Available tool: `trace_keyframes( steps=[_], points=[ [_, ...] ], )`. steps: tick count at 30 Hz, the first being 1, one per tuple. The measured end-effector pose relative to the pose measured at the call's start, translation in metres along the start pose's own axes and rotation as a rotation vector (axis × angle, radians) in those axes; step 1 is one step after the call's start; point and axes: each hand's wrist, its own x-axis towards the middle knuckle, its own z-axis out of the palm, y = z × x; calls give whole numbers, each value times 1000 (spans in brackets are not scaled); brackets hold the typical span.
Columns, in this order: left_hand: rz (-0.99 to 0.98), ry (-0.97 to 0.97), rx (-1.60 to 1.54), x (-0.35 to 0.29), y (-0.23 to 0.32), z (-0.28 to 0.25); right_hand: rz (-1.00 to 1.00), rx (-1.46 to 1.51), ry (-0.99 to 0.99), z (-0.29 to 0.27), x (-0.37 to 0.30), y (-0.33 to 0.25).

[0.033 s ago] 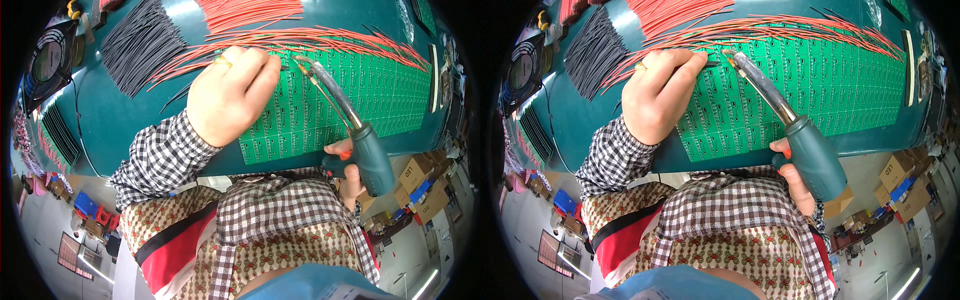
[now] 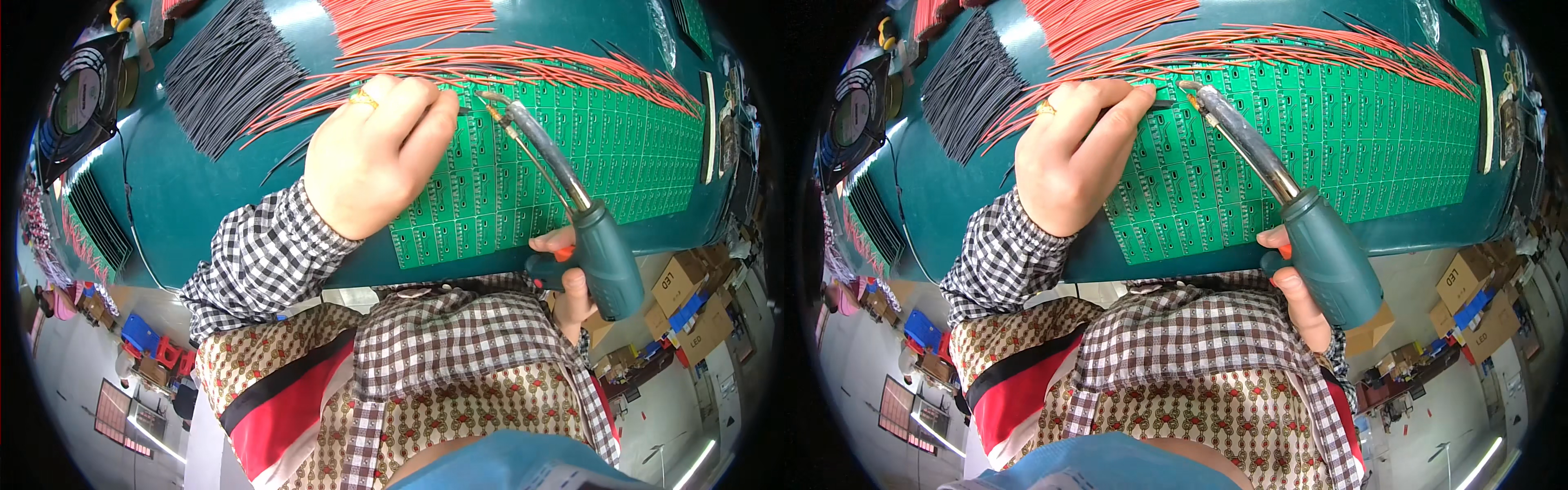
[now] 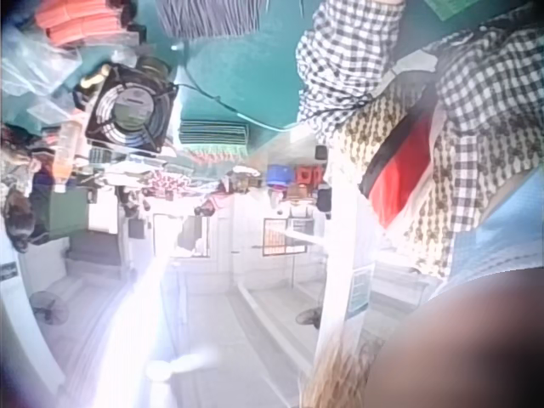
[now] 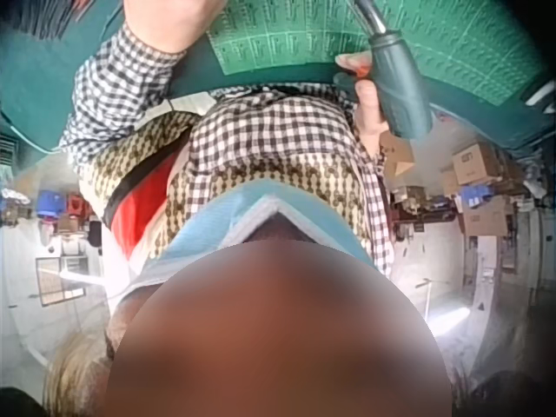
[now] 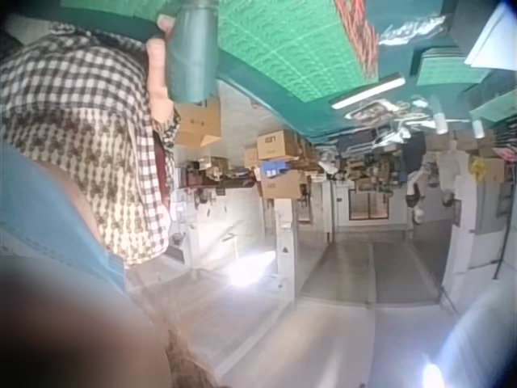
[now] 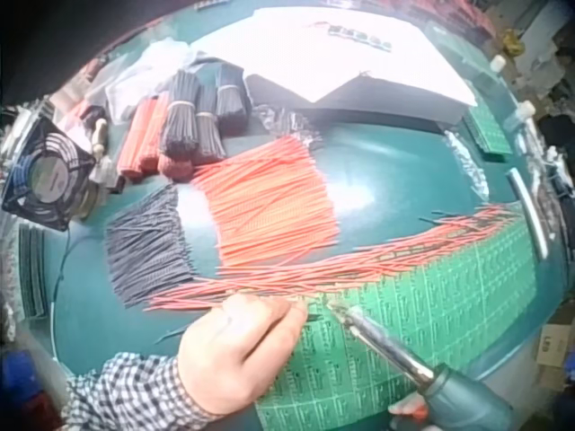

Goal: Soldering individual red and black wires onto a large sheet of green printed circuit boards.

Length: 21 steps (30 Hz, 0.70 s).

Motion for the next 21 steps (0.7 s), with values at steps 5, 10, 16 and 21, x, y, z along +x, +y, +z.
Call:
trace_keyframes(
  steps=[5,10,16,21],
  points=[
    [-2,7,10,1,1,1,-17,-60,-27,-2,1,1],
    [-8,5,16,0,1,2,-6,-97,-50,-3,2,2],
    [-13,-3,18,1,2,0,2,-84,-34,1,3,0],
    [-13,1,9,0,2,1,25,-10,-20,5,0,1]
  ],
)
